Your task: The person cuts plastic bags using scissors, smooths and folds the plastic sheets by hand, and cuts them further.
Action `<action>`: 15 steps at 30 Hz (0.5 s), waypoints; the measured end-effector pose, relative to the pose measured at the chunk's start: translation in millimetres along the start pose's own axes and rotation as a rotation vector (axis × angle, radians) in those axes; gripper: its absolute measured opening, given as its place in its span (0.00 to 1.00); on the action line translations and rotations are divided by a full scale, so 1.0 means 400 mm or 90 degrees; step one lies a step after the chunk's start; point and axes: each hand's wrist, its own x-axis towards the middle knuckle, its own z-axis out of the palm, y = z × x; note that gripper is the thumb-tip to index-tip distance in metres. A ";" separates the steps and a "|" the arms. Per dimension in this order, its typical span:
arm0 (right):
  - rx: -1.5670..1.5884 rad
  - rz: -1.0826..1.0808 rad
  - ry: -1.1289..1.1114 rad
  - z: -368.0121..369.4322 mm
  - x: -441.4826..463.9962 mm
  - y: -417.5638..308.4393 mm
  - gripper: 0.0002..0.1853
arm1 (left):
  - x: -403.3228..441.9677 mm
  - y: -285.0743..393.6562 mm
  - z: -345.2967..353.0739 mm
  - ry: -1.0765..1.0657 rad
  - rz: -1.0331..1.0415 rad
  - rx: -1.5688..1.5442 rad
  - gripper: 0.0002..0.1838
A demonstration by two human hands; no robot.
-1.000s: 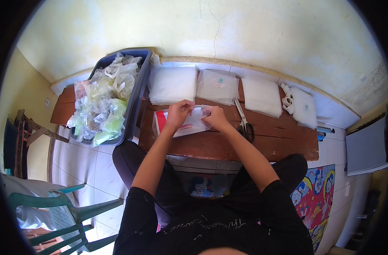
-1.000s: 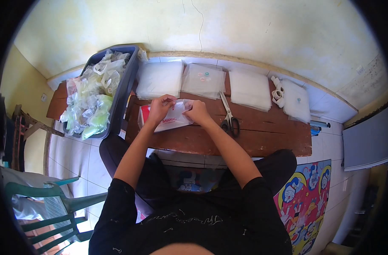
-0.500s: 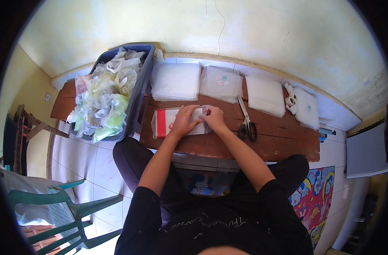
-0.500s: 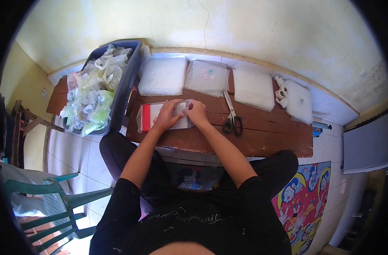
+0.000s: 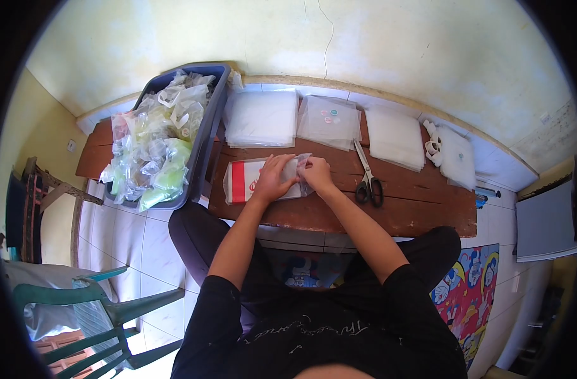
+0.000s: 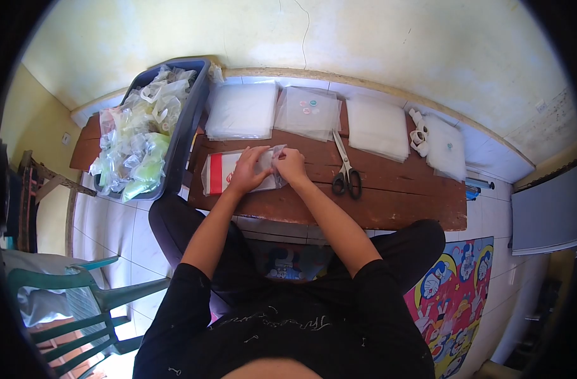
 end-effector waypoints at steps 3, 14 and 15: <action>-0.019 0.016 -0.031 -0.011 -0.006 -0.034 0.13 | 0.001 0.000 -0.001 0.005 0.013 0.000 0.34; -0.032 -0.027 0.025 0.008 -0.037 -0.063 0.11 | 0.001 0.006 -0.005 0.020 0.036 0.001 0.35; -0.041 -0.024 0.037 0.003 -0.043 -0.077 0.11 | 0.001 0.007 -0.008 0.020 0.035 0.001 0.35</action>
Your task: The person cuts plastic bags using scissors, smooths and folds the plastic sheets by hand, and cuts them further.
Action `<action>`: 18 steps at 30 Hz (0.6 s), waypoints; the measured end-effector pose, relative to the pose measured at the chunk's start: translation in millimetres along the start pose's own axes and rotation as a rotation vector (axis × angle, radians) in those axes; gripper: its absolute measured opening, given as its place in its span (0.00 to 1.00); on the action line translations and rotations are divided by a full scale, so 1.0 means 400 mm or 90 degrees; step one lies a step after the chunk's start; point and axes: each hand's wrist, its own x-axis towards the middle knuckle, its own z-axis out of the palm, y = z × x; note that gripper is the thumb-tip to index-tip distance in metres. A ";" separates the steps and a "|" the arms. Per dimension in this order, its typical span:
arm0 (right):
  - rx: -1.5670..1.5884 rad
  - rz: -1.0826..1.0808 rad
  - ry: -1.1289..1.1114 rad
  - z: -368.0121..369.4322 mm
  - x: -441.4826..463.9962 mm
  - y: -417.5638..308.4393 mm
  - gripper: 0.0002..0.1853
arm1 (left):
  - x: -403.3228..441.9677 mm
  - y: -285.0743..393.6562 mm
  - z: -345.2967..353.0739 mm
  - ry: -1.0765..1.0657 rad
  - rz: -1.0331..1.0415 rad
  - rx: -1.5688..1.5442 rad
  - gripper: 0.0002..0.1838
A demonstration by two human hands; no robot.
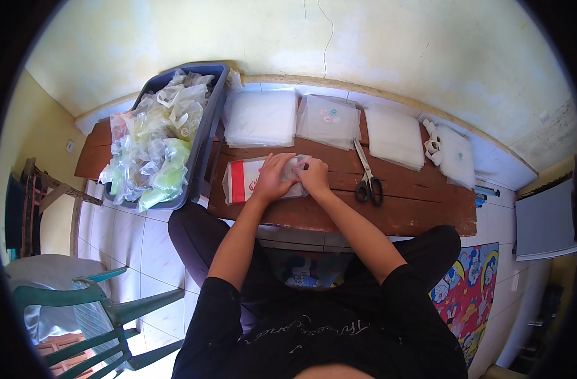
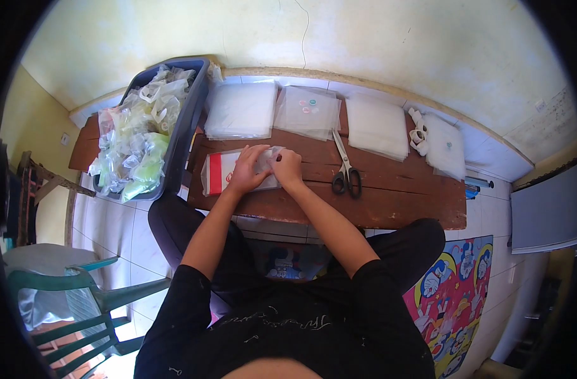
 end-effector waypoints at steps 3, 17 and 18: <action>0.038 0.026 0.006 0.013 0.011 0.016 0.10 | 0.005 0.006 -0.004 0.001 0.005 0.003 0.35; -0.050 -0.108 0.054 0.053 0.025 0.080 0.10 | 0.009 0.005 -0.011 -0.026 -0.009 0.031 0.35; -0.027 -0.101 0.034 0.058 0.029 0.083 0.11 | 0.010 0.004 -0.011 -0.027 -0.009 0.030 0.35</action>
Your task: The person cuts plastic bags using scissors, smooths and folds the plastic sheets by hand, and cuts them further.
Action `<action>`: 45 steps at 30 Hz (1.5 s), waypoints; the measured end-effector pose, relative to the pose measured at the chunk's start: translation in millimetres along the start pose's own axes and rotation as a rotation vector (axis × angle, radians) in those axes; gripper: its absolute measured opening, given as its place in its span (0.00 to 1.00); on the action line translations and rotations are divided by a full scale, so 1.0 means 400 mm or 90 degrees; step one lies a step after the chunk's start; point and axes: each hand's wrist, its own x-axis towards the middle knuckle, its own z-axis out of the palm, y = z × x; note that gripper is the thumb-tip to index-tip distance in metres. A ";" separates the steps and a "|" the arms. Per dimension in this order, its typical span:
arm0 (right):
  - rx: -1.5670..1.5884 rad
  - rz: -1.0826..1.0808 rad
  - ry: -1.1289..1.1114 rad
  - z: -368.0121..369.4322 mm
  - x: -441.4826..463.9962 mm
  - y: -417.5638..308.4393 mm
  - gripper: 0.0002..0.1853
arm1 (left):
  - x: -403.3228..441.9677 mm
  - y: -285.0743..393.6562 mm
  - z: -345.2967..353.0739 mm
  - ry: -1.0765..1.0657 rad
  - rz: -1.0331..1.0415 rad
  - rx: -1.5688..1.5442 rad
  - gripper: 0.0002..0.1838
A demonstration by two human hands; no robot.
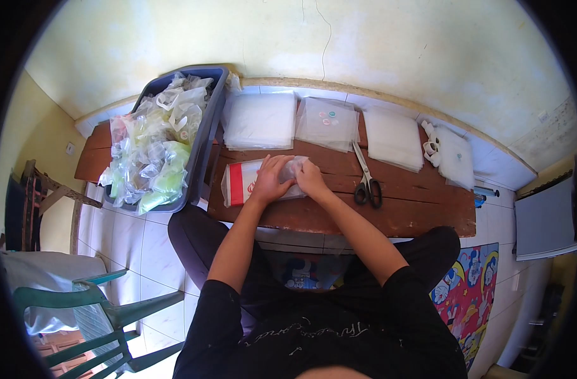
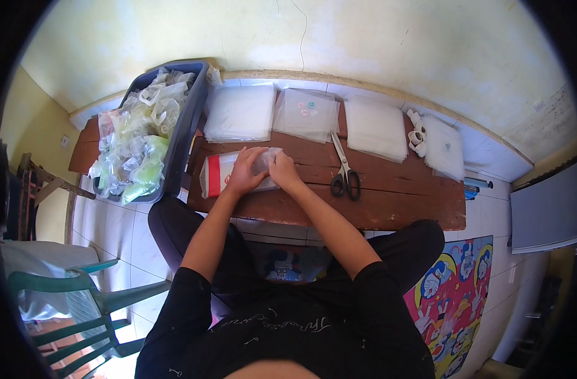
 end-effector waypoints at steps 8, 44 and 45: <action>-0.016 0.017 -0.039 -0.057 -0.014 -0.067 0.13 | 0.002 -0.010 0.003 -0.002 -0.016 -0.002 0.34; 0.159 0.248 -0.037 -0.091 -0.012 0.032 0.13 | 0.011 -0.002 0.012 0.030 -0.025 0.004 0.28; 0.277 0.266 -0.036 -0.076 -0.017 0.031 0.13 | 0.011 -0.001 0.015 0.030 -0.026 0.006 0.28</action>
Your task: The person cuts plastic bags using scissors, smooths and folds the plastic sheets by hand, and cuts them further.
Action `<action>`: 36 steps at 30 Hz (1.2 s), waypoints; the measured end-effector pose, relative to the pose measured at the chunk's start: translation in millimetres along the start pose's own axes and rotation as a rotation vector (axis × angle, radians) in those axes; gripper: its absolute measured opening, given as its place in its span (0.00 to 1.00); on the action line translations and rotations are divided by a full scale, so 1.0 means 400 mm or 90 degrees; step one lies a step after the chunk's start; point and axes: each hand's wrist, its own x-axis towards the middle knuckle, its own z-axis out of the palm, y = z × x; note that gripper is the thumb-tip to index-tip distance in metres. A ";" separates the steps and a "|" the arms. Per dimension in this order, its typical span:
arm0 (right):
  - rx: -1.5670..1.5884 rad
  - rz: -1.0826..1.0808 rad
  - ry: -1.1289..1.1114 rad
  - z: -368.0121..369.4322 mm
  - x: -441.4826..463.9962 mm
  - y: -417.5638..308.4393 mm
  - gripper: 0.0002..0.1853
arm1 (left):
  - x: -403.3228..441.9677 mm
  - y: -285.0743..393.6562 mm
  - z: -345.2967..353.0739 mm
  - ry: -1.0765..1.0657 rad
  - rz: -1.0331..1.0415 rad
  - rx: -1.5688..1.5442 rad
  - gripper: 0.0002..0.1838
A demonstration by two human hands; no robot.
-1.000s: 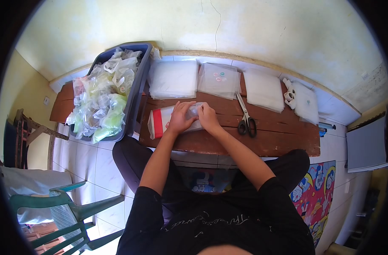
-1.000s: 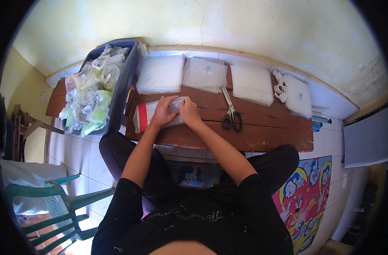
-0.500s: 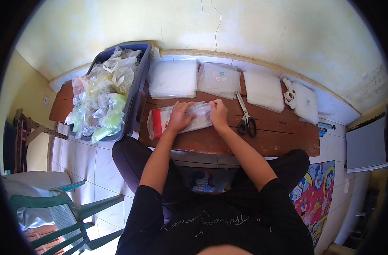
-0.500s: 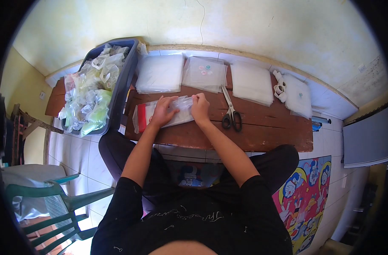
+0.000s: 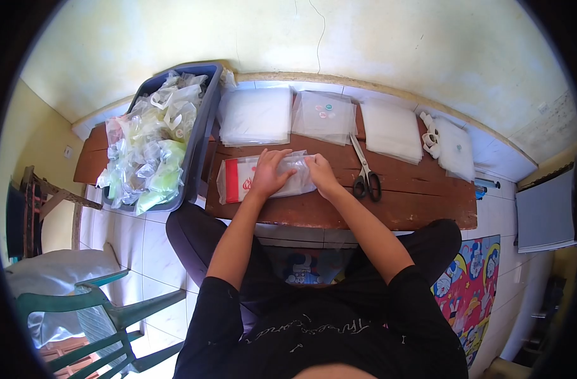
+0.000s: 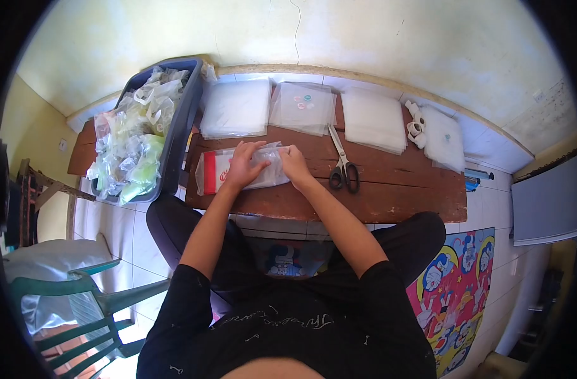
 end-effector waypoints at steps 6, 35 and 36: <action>0.028 -0.024 -0.098 0.017 -0.029 -0.060 0.12 | -0.004 -0.012 0.013 0.004 0.024 0.003 0.28; -0.339 -0.126 -0.035 -0.004 -0.055 -0.141 0.11 | 0.007 -0.040 0.011 -0.023 0.018 -0.018 0.19; -0.354 -0.212 0.028 -0.006 -0.051 -0.128 0.10 | 0.006 -0.042 0.011 -0.022 0.017 -0.018 0.19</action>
